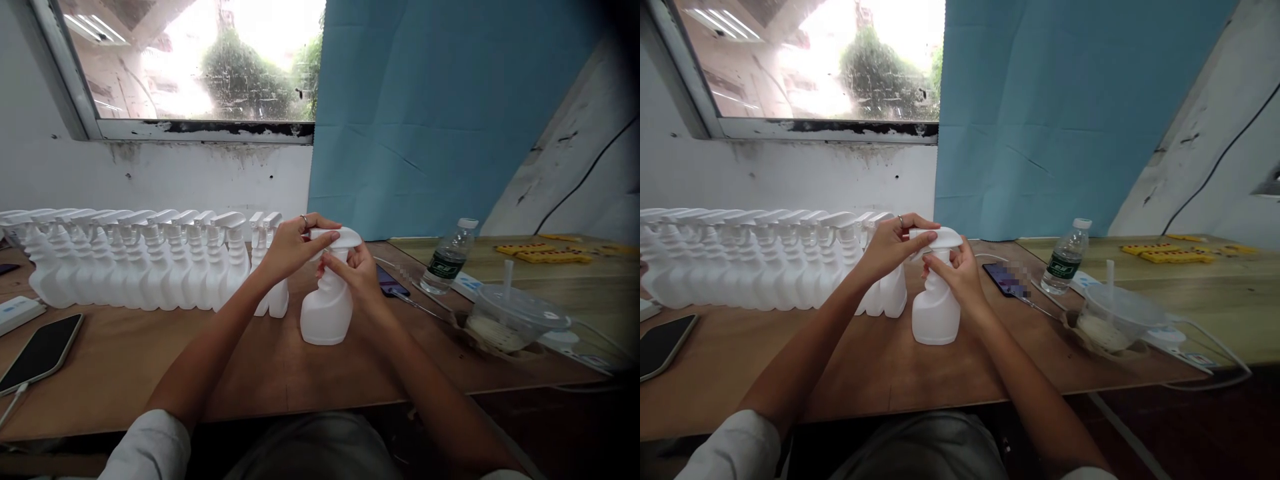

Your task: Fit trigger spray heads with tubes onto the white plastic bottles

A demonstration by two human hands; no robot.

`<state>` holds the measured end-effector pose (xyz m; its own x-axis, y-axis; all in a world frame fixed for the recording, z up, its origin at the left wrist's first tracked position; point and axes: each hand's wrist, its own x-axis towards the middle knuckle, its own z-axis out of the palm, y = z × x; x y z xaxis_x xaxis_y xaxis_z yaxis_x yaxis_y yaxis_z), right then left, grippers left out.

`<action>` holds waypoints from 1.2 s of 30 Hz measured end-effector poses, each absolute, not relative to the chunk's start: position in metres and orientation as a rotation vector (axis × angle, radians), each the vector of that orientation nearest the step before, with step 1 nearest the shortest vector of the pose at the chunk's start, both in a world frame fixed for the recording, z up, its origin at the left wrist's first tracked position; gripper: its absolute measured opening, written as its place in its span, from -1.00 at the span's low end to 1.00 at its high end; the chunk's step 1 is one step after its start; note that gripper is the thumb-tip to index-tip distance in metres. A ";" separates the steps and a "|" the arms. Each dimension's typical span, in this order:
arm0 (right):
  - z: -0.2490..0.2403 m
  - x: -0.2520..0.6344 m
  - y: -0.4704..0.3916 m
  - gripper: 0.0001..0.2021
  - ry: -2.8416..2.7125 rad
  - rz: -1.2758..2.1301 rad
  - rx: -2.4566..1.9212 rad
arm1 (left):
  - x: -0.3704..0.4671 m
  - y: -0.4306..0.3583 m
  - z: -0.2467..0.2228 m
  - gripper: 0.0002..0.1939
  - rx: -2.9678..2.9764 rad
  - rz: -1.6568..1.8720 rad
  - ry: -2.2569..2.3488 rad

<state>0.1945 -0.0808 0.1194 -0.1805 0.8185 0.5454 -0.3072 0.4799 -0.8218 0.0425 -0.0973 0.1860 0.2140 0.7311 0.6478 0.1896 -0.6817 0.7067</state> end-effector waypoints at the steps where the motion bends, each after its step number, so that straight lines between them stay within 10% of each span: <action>1: 0.119 0.194 -0.081 -0.53 -1.408 1.069 -0.472 | 0.042 -0.097 0.186 -0.82 2.009 1.472 0.844; 36: 0.127 0.190 -0.082 -0.61 -1.443 0.897 -0.635 | 0.035 -0.205 0.202 -0.80 2.950 1.508 0.912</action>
<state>0.1905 -0.0823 0.1271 -0.0888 0.8257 0.5571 -0.1344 0.5443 -0.8281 0.0352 -0.2048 0.2019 0.4856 0.3182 0.8142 0.5733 -0.8191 -0.0218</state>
